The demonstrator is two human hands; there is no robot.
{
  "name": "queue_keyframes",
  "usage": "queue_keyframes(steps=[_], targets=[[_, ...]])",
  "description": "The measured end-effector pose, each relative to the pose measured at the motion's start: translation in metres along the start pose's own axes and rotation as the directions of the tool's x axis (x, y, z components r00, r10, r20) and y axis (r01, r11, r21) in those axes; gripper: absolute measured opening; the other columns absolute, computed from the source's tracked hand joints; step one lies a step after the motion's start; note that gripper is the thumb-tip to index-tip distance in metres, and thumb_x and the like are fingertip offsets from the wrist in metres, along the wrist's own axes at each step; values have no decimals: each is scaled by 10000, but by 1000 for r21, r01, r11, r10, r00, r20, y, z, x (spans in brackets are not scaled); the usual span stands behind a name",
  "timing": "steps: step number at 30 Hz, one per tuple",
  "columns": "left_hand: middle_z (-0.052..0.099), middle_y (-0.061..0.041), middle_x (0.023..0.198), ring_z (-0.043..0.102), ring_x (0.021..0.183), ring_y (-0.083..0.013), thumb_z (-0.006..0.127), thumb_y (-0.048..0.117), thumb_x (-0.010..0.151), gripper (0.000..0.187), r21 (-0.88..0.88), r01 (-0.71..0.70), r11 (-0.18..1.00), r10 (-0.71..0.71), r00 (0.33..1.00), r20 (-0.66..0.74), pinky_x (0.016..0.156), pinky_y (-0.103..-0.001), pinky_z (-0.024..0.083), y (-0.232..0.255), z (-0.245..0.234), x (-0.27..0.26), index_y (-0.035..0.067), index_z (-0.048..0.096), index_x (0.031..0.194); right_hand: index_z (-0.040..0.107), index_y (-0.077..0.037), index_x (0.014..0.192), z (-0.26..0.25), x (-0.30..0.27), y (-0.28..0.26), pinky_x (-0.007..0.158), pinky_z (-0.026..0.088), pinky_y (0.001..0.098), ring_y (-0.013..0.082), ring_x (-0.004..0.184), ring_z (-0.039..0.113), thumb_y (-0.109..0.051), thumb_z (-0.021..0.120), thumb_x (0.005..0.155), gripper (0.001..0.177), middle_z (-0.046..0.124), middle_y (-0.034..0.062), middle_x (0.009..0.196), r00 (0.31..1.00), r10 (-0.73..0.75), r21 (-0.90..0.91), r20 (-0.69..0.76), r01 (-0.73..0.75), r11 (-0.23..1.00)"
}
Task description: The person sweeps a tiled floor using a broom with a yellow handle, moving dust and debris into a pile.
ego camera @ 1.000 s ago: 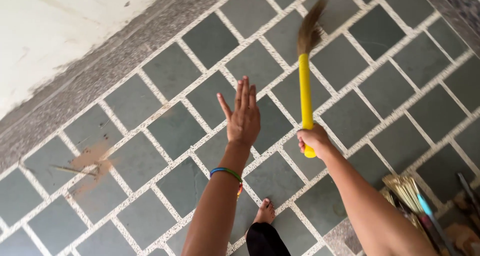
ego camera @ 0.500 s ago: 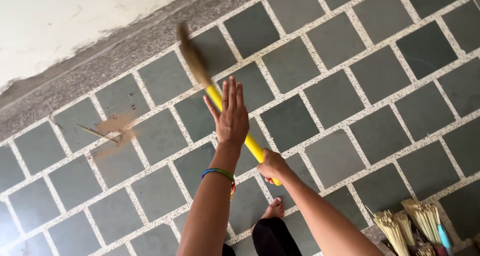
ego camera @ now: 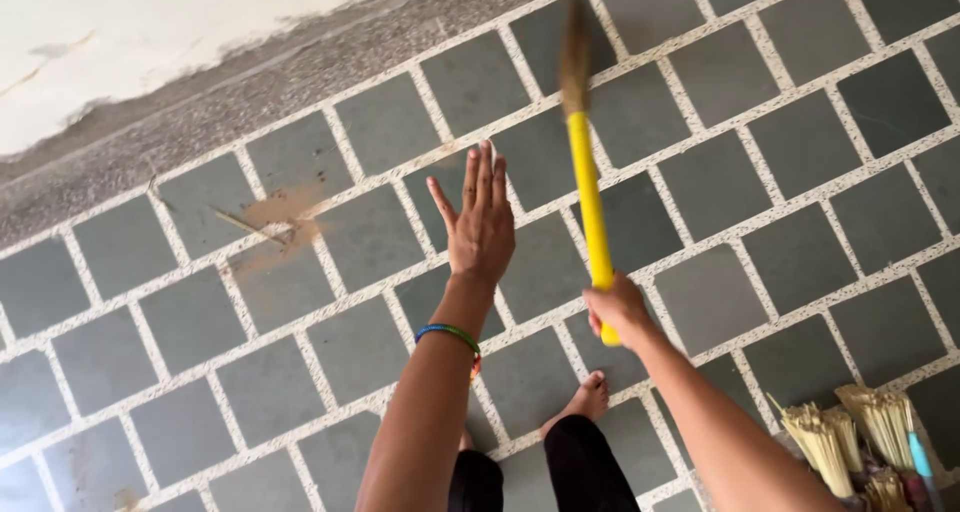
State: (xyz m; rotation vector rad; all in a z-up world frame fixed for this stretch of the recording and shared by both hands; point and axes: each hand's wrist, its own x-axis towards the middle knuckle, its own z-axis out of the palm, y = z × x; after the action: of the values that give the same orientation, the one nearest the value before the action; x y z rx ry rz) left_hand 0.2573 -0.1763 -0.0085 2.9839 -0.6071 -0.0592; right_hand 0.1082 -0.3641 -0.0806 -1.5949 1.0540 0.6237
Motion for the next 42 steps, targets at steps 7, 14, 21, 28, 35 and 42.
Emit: queue_keyframes(steps=[7,14,21,28,35,42], targets=[[137,-27,1717,102,1581,-167,488,160,971,642,107,122,987,-124,992,13,1196,-720,38,-81,-6,-44,108,341,1594,559,52,972,87,-16,-36,381,493,400,237,453,610,20,613,814,170,610,152,622,998,-17,-175,56,26,984],[114,-62,1705,84,1575,-189,539,257,988,671,-5,259,966,-259,965,35,1188,-730,-13,-116,1,-73,76,298,1588,544,-25,1182,176,-73,-56,391,502,376,218,481,648,3,592,824,362,657,143,685,977,23,-400,212,65,914],[95,-62,1713,80,1579,-189,542,258,981,684,-6,236,972,-235,971,44,1190,-731,-6,-121,-1,-80,82,296,1594,566,-28,1147,156,-102,-13,351,464,345,197,431,617,-58,615,841,311,652,113,650,976,-124,-306,181,175,936],[64,-60,1709,42,1564,-188,505,206,961,692,-7,223,975,-221,968,117,1177,-716,-16,-107,-8,-83,97,264,1601,572,0,1030,96,-78,36,358,460,340,184,438,565,-15,638,833,208,607,112,665,995,55,-56,-78,-59,997],[86,-69,1708,52,1570,-183,488,242,1000,647,-78,257,963,-249,963,103,1194,-717,-17,-105,-4,-109,87,266,1587,522,26,1044,118,-69,106,360,488,361,187,464,599,19,635,836,237,598,101,659,983,181,22,-15,-181,983],[124,-73,1710,82,1580,-205,486,257,1001,648,8,284,959,-284,956,69,1178,-730,-15,-112,-1,-139,90,281,1592,534,-132,1231,186,-139,74,370,460,344,193,465,586,-13,607,842,414,623,96,709,979,169,-177,111,-148,973]])
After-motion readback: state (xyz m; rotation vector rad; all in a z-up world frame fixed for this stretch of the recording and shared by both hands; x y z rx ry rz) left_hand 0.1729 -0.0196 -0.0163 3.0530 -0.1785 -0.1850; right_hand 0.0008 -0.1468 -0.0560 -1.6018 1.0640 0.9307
